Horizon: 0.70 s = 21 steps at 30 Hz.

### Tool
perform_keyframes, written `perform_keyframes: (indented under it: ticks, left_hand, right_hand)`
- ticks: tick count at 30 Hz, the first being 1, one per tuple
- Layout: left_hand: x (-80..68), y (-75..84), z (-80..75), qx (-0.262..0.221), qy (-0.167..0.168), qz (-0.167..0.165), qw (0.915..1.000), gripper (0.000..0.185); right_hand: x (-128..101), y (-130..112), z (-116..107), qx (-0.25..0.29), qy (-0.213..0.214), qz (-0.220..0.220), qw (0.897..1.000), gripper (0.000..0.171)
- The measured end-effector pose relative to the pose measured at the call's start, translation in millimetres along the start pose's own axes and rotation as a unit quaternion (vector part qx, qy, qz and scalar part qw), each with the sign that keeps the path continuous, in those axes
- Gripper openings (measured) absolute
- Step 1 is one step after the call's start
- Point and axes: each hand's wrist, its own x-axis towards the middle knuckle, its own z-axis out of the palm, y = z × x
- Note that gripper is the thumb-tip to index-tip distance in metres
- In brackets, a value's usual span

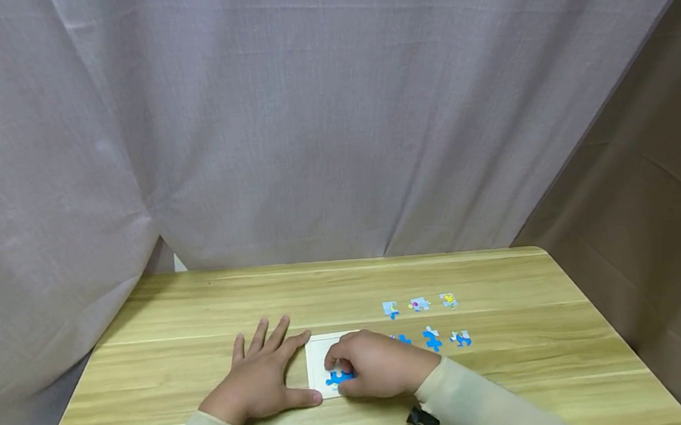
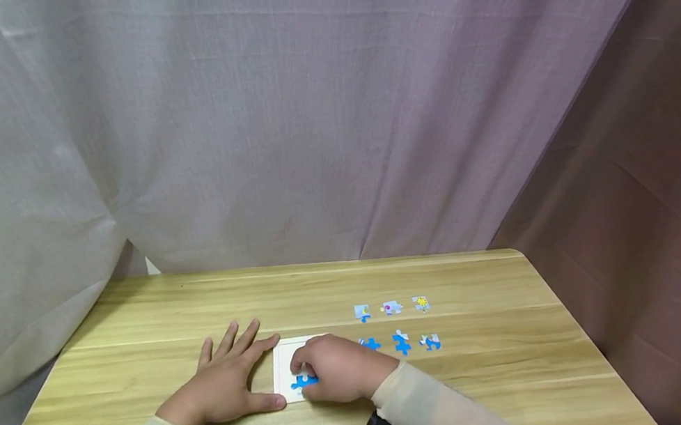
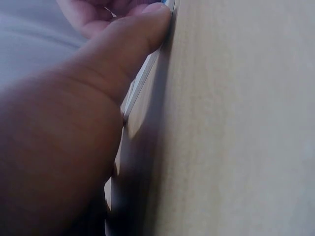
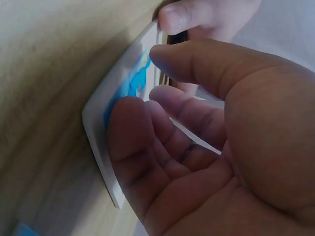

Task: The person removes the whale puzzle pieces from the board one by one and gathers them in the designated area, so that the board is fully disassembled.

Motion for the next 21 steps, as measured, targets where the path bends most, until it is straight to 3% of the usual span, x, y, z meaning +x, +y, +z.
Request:
perform_keyframes:
  ticks: [21]
  left_hand:
    - [-0.2, 0.4, -1.2, -0.009, -0.006, -0.003, 0.9999, 0.108]
  right_hand:
    - [6.4, -4.5, 1.8, -0.007, -0.003, 0.052, 0.999, 0.019]
